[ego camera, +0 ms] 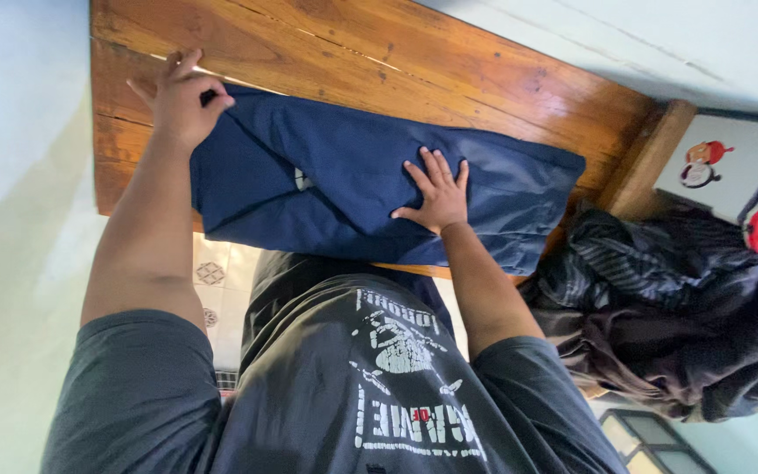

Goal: The person folds a blue jacket on a wooden surface by hand, smoothing the fabric and bringing the sides and sleeves inward.

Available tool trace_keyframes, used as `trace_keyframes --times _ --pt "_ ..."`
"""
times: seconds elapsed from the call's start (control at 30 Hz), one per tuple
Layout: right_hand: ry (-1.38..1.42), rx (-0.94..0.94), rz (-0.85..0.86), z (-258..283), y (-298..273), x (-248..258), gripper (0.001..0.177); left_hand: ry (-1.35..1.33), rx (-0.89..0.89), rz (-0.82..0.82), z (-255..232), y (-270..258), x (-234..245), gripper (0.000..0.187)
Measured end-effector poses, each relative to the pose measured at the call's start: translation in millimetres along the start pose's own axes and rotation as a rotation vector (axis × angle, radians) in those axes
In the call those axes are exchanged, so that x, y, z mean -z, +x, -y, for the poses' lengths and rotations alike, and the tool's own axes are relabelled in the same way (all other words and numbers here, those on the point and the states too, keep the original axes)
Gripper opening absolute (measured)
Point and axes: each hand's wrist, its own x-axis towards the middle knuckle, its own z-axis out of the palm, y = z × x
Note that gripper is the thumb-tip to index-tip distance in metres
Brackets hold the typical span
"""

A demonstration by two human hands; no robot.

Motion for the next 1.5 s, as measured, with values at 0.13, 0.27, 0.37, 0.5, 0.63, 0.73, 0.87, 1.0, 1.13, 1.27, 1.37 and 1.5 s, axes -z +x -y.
trace_keyframes --times 0.13,0.27,0.37,0.5,0.63,0.73,0.87,1.0,1.13,1.27,1.37,1.5 --pt "0.030 -0.022 0.021 9 1 10 0.115 0.100 -0.127 0.056 10 12 4 0.024" --pt "-0.022 -0.025 -0.099 27 -1 26 0.101 0.068 -0.227 0.106 30 20 1 0.028" --pt "0.014 0.173 -0.229 54 -14 19 0.073 0.065 -0.158 0.125 37 24 0 0.021" --pt "-0.067 0.271 -0.309 107 -39 -32 0.047 0.068 -0.018 0.102 26 24 -6 0.018" --pt "-0.243 0.267 -0.235 93 -39 -87 0.022 0.020 -0.011 0.118 19 24 0 0.016" --pt "-0.287 0.447 -0.270 81 -48 -101 0.014 -0.035 0.057 0.103 12 28 -1 0.018" --pt "-0.291 0.523 -0.218 85 -48 -89 0.012 -0.047 0.116 0.063 5 28 -5 0.016" --pt "0.032 0.595 -0.200 82 -55 -55 0.022 -0.037 0.227 -0.061 -17 8 -24 0.008" --pt "0.311 0.547 -0.336 87 -65 -34 0.019 0.041 -0.080 -0.386 -77 -42 -59 0.025" --pt "0.304 0.405 -0.447 53 -59 -26 0.021 -0.037 -0.633 0.005 -157 -123 -118 0.053" --pt "0.112 0.153 -0.283 17 -52 -10 0.062 0.194 -0.570 0.305 -183 -169 -150 0.077" --pt "0.089 -0.251 0.035 -16 -57 37 0.095 0.499 -0.444 0.531 -199 -190 -157 0.066"
